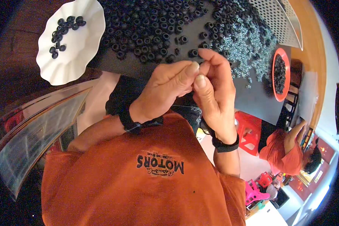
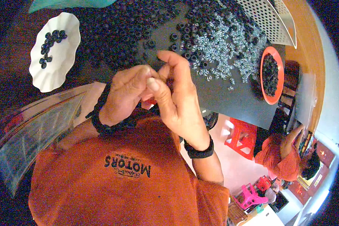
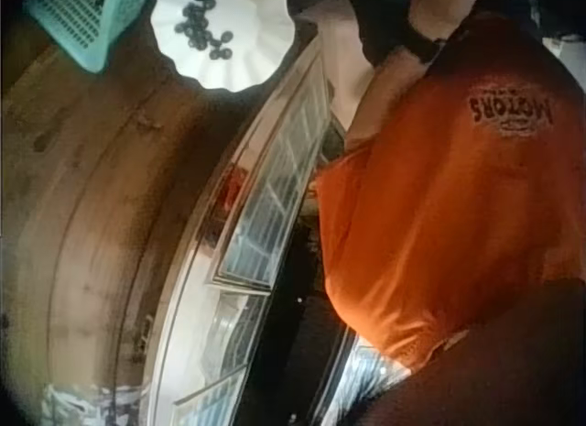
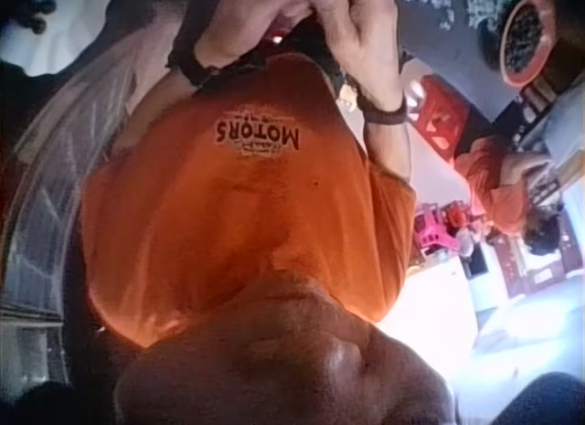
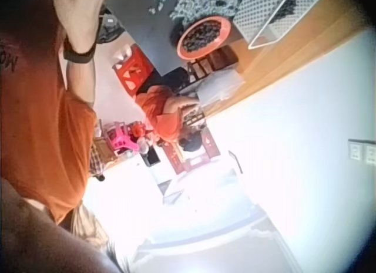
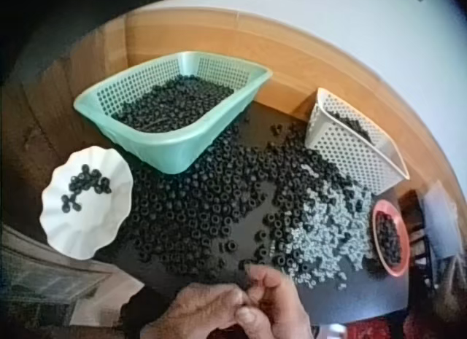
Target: Inspecting and sorting small black rubber O-rings at a manual workstation.
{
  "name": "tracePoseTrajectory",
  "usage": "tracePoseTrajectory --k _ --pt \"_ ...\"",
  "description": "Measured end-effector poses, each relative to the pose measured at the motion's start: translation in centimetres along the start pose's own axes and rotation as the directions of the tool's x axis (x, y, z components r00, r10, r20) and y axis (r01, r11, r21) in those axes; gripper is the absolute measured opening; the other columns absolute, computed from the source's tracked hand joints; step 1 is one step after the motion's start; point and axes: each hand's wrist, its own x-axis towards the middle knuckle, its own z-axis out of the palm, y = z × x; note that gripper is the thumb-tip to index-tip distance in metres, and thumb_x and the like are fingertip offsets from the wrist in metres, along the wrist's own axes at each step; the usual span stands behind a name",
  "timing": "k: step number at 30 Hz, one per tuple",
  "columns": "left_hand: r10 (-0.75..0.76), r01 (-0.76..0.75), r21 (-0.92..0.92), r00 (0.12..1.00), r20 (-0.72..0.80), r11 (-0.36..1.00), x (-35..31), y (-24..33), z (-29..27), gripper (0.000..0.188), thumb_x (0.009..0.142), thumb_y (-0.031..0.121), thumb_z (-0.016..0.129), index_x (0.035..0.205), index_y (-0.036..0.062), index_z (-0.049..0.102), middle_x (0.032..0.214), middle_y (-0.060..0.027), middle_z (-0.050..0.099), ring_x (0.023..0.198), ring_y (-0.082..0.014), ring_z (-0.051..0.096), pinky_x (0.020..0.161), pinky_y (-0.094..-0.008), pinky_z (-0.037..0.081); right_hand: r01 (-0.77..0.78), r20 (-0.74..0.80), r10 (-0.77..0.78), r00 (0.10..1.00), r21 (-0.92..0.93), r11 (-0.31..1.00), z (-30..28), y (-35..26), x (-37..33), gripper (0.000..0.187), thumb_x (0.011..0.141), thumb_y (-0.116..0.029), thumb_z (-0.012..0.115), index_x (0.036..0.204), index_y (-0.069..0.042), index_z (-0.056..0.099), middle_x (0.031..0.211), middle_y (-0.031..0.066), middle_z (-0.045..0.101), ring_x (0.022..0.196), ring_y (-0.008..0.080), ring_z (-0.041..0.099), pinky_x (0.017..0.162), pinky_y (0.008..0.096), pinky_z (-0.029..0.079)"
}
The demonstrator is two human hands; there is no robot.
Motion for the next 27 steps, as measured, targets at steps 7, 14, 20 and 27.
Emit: tracePoseTrajectory --k 7,14,20,27 --pt "-0.005 0.007 -0.03 0.998 0.063 1.0 0.0 0.0 0.2 0.042 0.098 0.04 0.037 0.088 0.0039 0.055 0.065 0.0007 0.046 0.054 -0.0062 0.041 0.047 -0.021 0.035 0.077 0.044 -0.085 0.995 0.16 0.984 -2.3 0.2 -1.1 0.057 0.086 -0.025 0.063 0.13 0.001 0.038 0.086 0.0025 0.051 0.063 0.0065 0.046 0.054 0.0193 0.038" --pt "0.042 -0.043 0.014 0.997 0.061 0.999 0.2 0.2 0.6 0.035 0.099 0.032 0.04 0.082 0.0048 0.053 0.065 0.0025 0.045 0.057 -0.0048 0.04 0.051 -0.0207 0.033 0.329 0.056 -0.34 0.939 -0.436 0.838 -2.9 -2.0 -1.3 0.029 0.074 -0.008 0.072 0.1 -0.002 0.06 0.078 0.0059 0.055 0.058 0.0145 0.052 0.053 0.0228 0.045" --pt "-0.005 0.001 0.056 0.997 0.078 0.998 0.4 0.9 2.6 0.035 0.099 0.029 0.042 0.076 0.0054 0.052 0.063 0.0056 0.042 0.058 -0.0026 0.036 0.053 -0.0196 0.03 0.448 0.081 -0.479 0.874 -0.518 0.729 -3.9 -2.1 -2.0 0.019 0.072 -0.002 0.071 0.089 0.001 0.064 0.076 0.0084 0.06 0.059 0.0175 0.053 0.051 0.0264 0.04" --pt "-0.002 -0.04 0.295 0.99 0.139 0.955 0.9 0.4 2.2 0.04 0.099 0.03 0.041 0.073 0.0028 0.054 0.057 0.003 0.042 0.052 -0.004 0.037 0.048 -0.022 0.029 -0.191 -0.52 -0.245 0.818 -0.649 0.737 -14.9 -4.1 -4.0 0.018 0.087 -0.014 0.062 0.098 0.0 0.066 0.067 -0.0025 0.055 0.054 0.0035 0.044 0.047 0.0181 0.031"
